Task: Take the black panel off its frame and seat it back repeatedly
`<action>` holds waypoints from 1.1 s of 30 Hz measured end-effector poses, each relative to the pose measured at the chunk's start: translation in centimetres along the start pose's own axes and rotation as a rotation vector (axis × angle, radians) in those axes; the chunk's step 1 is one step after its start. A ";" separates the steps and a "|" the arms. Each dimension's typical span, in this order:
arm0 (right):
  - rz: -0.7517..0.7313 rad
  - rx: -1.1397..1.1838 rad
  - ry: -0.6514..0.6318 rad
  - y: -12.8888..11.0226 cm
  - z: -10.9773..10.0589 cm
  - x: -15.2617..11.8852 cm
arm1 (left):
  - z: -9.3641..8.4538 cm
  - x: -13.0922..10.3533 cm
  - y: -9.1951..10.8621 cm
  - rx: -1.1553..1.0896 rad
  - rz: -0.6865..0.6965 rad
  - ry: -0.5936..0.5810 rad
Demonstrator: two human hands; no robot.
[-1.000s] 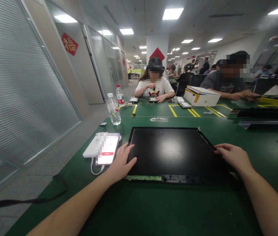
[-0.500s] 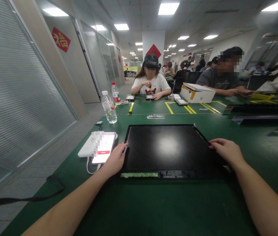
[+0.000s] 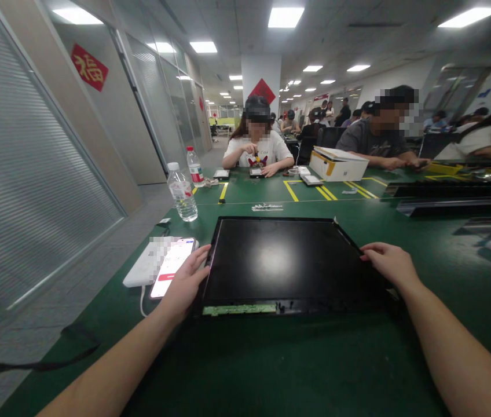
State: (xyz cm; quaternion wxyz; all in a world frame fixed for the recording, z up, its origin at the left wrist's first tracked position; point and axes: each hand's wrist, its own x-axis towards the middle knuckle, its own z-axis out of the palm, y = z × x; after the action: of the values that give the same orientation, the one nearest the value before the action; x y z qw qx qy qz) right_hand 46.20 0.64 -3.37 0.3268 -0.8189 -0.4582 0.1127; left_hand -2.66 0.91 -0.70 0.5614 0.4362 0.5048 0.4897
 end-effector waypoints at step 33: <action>0.016 0.000 -0.014 -1.0 -0.3 -0.5 | 0.3 -0.8 0.8 -0.149 -0.189 -0.126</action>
State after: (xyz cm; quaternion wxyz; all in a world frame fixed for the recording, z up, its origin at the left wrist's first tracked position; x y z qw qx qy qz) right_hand 45.38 0.43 -2.55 0.3228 -0.8216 -0.4540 0.1213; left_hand -2.41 0.19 0.21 0.6665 0.3736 0.4694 0.4425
